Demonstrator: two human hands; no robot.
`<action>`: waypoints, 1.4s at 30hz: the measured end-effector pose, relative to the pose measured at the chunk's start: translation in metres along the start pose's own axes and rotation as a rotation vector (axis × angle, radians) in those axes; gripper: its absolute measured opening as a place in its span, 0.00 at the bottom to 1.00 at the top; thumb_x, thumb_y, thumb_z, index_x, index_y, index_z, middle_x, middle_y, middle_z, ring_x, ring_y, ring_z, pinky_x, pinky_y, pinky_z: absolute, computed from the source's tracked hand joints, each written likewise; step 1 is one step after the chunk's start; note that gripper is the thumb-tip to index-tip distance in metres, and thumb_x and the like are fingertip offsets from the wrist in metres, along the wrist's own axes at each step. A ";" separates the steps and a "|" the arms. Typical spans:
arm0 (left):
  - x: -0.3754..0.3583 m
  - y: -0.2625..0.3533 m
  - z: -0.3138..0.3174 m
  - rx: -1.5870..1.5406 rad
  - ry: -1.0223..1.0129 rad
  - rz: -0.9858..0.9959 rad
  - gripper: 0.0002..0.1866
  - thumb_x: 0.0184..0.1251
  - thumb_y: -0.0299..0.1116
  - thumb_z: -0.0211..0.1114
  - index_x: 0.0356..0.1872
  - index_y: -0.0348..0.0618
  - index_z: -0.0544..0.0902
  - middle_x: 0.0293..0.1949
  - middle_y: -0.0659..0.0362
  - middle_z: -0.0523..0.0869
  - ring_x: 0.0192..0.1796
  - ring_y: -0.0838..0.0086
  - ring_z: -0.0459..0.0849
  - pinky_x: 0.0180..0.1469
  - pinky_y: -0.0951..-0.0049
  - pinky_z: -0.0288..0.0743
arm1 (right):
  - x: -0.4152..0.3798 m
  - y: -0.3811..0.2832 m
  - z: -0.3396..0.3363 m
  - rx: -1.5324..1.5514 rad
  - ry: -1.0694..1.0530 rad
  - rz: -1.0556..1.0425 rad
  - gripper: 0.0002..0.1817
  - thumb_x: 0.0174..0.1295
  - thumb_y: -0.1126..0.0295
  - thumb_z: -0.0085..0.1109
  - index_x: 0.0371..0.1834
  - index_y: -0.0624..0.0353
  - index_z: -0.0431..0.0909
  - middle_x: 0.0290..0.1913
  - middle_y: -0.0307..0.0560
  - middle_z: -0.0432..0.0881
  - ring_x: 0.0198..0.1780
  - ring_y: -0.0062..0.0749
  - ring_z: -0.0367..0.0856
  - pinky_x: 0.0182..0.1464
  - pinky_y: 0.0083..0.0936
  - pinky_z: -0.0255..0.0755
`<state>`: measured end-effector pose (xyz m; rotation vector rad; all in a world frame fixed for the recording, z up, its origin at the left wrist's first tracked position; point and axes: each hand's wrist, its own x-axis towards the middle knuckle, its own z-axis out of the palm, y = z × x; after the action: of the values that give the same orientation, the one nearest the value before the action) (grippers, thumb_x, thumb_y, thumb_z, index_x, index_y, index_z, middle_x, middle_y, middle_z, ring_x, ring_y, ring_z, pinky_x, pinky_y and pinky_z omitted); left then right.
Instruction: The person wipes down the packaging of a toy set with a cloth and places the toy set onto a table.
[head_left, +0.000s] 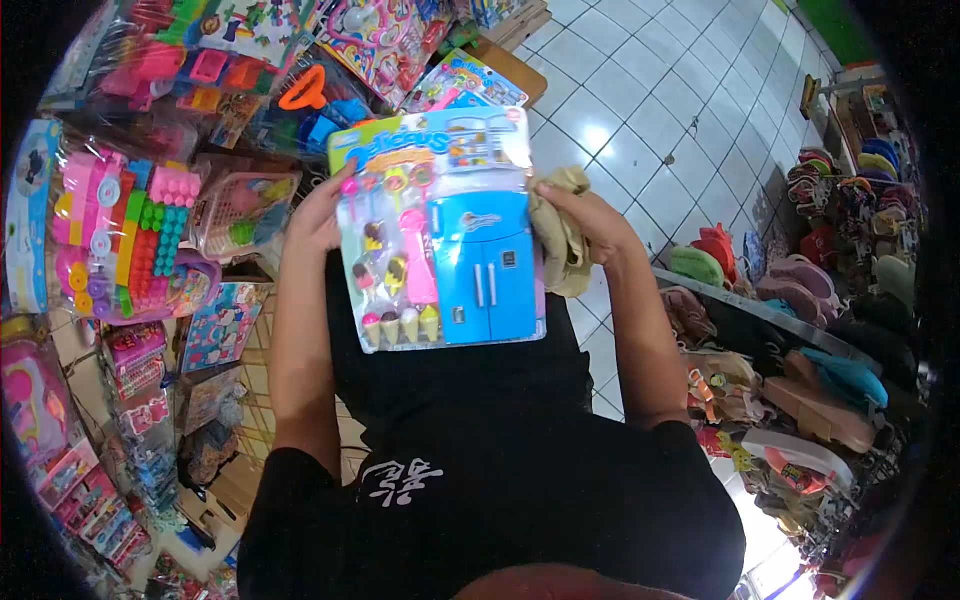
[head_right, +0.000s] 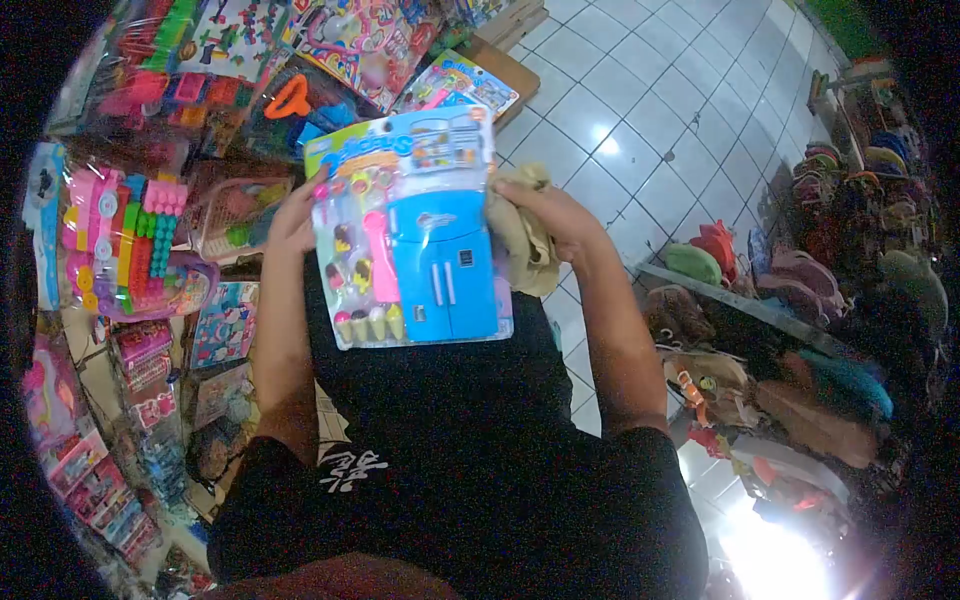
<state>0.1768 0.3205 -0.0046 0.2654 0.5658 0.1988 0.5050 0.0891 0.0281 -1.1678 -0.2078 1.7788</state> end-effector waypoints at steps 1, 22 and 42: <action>0.017 0.007 0.006 -0.049 -0.084 -0.084 0.25 0.79 0.41 0.60 0.66 0.33 0.73 0.60 0.46 0.84 0.58 0.61 0.86 0.63 0.58 0.81 | 0.003 0.004 -0.011 0.021 0.091 0.026 0.26 0.65 0.57 0.70 0.57 0.64 0.77 0.47 0.48 0.87 0.44 0.34 0.89 0.44 0.30 0.85; 0.209 0.071 0.024 1.010 0.293 0.156 0.33 0.72 0.47 0.67 0.73 0.44 0.72 0.64 0.54 0.82 0.63 0.67 0.80 0.60 0.63 0.76 | 0.151 -0.024 -0.149 0.397 0.340 -0.198 0.18 0.70 0.57 0.60 0.53 0.60 0.79 0.46 0.51 0.86 0.45 0.39 0.87 0.48 0.39 0.85; 0.296 0.044 -0.140 1.277 0.607 0.034 0.52 0.60 0.59 0.72 0.79 0.41 0.60 0.76 0.41 0.65 0.77 0.56 0.65 0.75 0.60 0.61 | 0.342 0.094 -0.182 0.493 0.415 -0.058 0.22 0.70 0.58 0.60 0.59 0.62 0.77 0.53 0.54 0.86 0.50 0.45 0.87 0.56 0.45 0.82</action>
<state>0.3395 0.4654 -0.2528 1.4861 1.2484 -0.0889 0.5623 0.2466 -0.3339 -1.1169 0.4163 1.3867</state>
